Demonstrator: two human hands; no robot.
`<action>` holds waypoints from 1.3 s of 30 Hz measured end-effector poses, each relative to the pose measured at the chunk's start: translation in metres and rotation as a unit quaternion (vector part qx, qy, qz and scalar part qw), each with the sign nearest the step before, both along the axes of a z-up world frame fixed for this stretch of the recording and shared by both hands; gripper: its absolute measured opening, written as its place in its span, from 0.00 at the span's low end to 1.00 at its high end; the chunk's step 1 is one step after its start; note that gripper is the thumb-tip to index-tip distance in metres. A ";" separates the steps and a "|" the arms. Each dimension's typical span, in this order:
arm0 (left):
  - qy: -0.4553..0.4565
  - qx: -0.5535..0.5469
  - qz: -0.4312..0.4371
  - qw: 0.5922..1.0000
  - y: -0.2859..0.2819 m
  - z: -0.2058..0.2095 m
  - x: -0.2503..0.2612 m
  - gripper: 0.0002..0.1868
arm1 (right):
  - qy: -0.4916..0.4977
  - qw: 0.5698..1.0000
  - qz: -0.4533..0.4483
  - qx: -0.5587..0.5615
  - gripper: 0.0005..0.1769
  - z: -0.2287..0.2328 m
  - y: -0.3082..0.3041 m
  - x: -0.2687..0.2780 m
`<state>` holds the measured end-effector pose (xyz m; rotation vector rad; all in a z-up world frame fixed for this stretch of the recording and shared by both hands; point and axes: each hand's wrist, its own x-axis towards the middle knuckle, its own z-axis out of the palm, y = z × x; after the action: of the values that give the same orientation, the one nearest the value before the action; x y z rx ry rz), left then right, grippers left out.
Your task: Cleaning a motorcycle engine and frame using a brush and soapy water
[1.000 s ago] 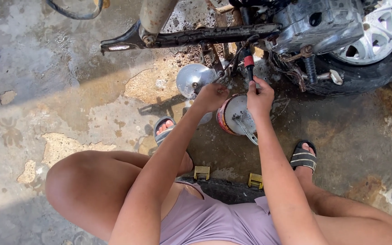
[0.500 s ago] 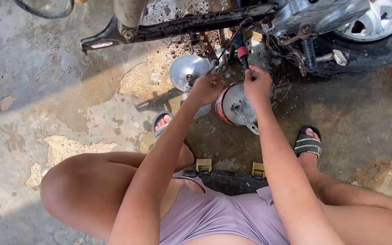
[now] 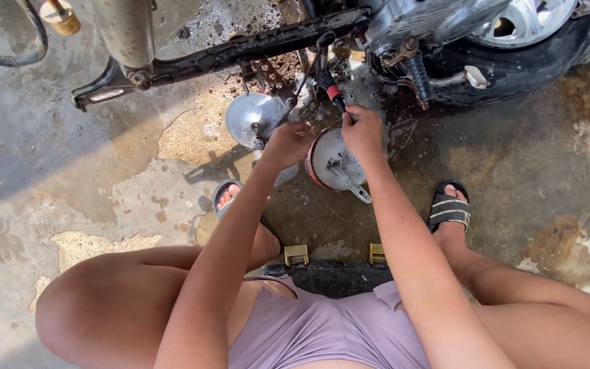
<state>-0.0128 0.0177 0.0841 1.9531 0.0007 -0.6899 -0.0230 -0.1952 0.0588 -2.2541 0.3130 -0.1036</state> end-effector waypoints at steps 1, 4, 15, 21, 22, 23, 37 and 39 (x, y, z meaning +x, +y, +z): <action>0.000 -0.001 -0.006 1.000 -0.005 -0.002 -0.003 0.25 | 0.000 1.000 -0.006 -0.001 0.13 0.005 -0.001 -0.003; 0.017 0.005 0.013 1.000 -0.002 -0.004 0.002 0.25 | -0.052 0.998 -0.023 0.040 0.14 0.001 0.006 0.008; -0.016 0.034 -0.020 0.999 -0.001 -0.021 -0.003 0.25 | -0.028 0.999 -0.002 0.036 0.15 -0.002 0.009 0.005; -0.029 0.032 -0.022 0.999 -0.005 -0.017 -0.004 0.25 | 0.013 1.000 -0.005 0.004 0.14 -0.037 0.001 0.018; -0.031 0.032 -0.019 0.999 -0.006 -0.016 -0.001 0.25 | 0.010 1.000 -0.002 0.004 0.14 -0.025 0.004 0.016; -0.040 0.033 -0.024 0.998 -0.007 -0.014 0.002 0.24 | -0.016 1.000 -0.014 0.017 0.14 -0.013 0.009 0.013; -0.030 0.013 -0.010 0.999 -0.004 -0.022 0.007 0.24 | 0.029 0.999 0.012 -0.042 0.15 -0.030 0.008 0.025; -0.020 0.017 -0.014 1.000 -0.006 -0.012 0.001 0.24 | 0.049 0.997 0.014 -0.057 0.16 -0.020 0.016 0.009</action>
<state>-0.0123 0.0113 0.0722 2.0025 -0.0395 -0.6729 -0.0141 -0.1796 0.0389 -2.3816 0.3357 0.0046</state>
